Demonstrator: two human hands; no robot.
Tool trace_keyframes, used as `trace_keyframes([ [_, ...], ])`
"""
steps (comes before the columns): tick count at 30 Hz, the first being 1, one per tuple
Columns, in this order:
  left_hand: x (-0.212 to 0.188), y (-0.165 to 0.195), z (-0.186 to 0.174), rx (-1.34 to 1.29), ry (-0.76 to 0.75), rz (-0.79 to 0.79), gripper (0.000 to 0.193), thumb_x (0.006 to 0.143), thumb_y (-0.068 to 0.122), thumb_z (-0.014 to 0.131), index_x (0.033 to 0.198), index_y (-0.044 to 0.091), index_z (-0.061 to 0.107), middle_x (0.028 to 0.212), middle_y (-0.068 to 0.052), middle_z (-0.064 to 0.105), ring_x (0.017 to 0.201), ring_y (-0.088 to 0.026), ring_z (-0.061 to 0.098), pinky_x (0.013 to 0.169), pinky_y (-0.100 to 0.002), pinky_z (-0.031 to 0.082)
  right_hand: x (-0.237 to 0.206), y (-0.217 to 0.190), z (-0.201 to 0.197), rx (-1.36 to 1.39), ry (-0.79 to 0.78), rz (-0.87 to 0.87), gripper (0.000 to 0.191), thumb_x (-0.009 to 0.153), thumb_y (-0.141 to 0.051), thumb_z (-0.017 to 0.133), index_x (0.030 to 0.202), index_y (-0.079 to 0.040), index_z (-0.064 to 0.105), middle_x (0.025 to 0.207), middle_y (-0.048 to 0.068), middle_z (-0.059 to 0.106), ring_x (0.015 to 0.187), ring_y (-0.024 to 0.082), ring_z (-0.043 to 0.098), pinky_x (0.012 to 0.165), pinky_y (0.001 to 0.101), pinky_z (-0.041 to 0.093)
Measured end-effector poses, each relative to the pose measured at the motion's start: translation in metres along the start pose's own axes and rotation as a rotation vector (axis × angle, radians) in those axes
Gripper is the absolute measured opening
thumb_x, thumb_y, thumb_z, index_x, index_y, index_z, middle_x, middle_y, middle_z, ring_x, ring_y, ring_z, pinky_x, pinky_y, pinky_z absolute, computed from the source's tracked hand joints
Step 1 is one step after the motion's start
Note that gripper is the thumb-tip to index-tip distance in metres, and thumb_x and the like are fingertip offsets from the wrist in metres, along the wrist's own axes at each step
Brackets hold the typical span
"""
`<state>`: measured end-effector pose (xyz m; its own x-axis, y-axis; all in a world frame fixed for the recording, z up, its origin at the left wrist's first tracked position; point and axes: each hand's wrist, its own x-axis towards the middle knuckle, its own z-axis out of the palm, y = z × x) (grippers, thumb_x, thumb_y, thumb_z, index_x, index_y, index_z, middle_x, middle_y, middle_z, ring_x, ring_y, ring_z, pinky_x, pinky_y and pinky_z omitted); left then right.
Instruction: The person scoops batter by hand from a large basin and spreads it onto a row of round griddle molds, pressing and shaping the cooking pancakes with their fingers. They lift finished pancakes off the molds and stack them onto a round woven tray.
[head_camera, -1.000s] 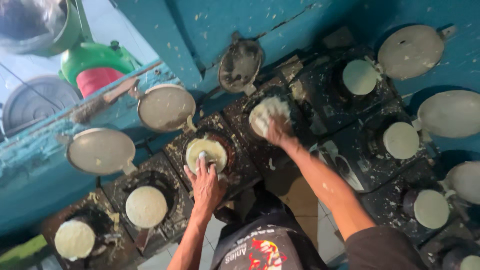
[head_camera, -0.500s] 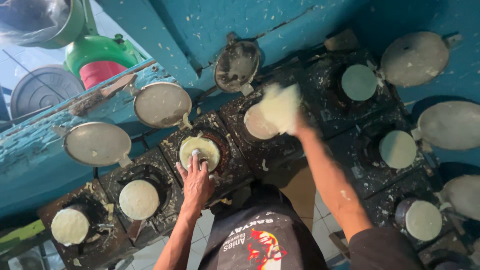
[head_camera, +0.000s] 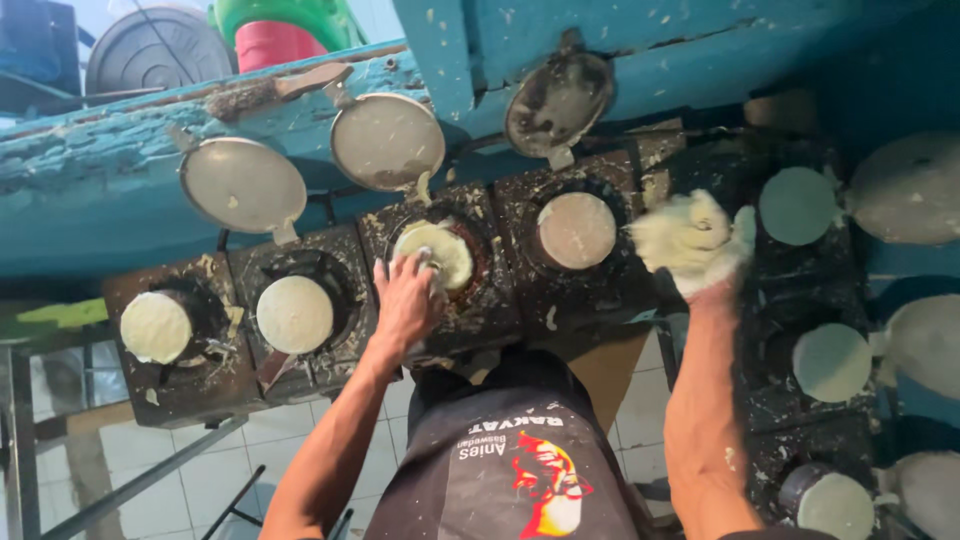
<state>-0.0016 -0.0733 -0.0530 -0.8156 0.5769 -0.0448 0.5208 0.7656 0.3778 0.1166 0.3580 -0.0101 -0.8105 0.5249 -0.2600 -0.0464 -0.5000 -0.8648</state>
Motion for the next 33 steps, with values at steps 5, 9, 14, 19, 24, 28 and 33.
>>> trace_keyframes([
  [5,0.034,-0.038,-0.044,-0.809,-0.045,-0.217,0.031,0.078,0.021,0.08,0.105,0.009,0.07,0.128,-0.011,0.059,0.118,-0.027,0.06,0.098,-0.042,0.051,-0.01,0.02,0.005,0.269,0.0,0.335,0.053,0.113,-0.048,0.045,0.139,-0.006,0.062,0.135,0.011,0.067,0.125,0.029,0.065,0.107,0.0447,0.056],
  [9,0.017,-0.087,-0.122,-0.747,0.207,0.058,0.022,0.087,0.012,0.08,0.103,0.004,0.068,0.129,-0.015,0.063,0.124,-0.032,0.061,0.106,-0.04,0.048,-0.042,0.063,0.062,0.182,-0.176,0.259,0.045,0.109,-0.04,0.046,0.127,-0.004,0.065,0.123,0.012,0.071,0.094,0.028,0.069,0.072,0.0395,0.06],
  [14,-0.048,-0.125,-0.187,-0.452,0.14,-0.049,0.033,0.084,0.012,0.075,0.113,0.005,0.06,0.133,-0.017,0.062,0.12,-0.038,0.063,0.1,-0.045,0.052,-0.035,0.135,0.175,-0.476,-0.776,0.46,0.035,0.099,-0.008,0.061,0.134,-0.009,0.065,0.121,0.016,0.068,0.105,0.024,0.066,0.086,0.0351,0.055],
  [19,-0.109,-0.163,-0.165,-0.295,-0.029,-0.171,0.047,0.077,0.01,0.076,0.12,0.004,0.058,0.132,-0.022,0.057,0.117,-0.046,0.059,0.095,-0.049,0.052,-0.028,0.199,0.291,-1.713,-0.946,-0.848,0.039,0.094,-0.022,0.061,0.13,-0.009,0.066,0.145,0.019,0.058,0.136,0.041,0.05,0.112,0.0548,0.041],
  [24,-0.152,-0.192,-0.099,-0.294,0.135,-0.067,0.041,0.075,0.007,0.073,0.112,-0.003,0.06,0.15,-0.03,0.043,0.13,-0.051,0.048,0.107,-0.05,0.045,-0.117,0.24,0.317,-1.622,-0.472,-0.835,0.049,0.094,-0.038,0.06,0.137,-0.015,0.065,0.151,0.02,0.053,0.142,0.044,0.041,0.118,0.0665,0.026],
  [28,-0.166,-0.201,-0.08,-0.247,0.097,-0.072,0.045,0.078,0.009,0.07,0.12,-0.006,0.06,0.161,-0.03,0.033,0.141,-0.05,0.04,0.117,-0.051,0.037,-0.11,0.226,0.297,-1.808,-0.241,-0.625,0.055,0.096,-0.04,0.055,0.143,-0.011,0.056,0.154,0.024,0.046,0.144,0.047,0.037,0.117,0.0666,0.023],
  [33,-0.158,-0.186,-0.084,-0.027,-0.036,-0.152,0.064,0.071,0.029,0.08,0.121,-0.004,0.059,0.153,-0.028,0.034,0.14,-0.049,0.035,0.115,-0.068,0.019,-0.058,0.218,0.318,-1.989,-0.172,-0.35,0.061,0.101,-0.041,0.049,0.151,-0.007,0.044,0.156,0.029,0.036,0.146,0.052,0.029,0.116,0.0694,0.017],
])
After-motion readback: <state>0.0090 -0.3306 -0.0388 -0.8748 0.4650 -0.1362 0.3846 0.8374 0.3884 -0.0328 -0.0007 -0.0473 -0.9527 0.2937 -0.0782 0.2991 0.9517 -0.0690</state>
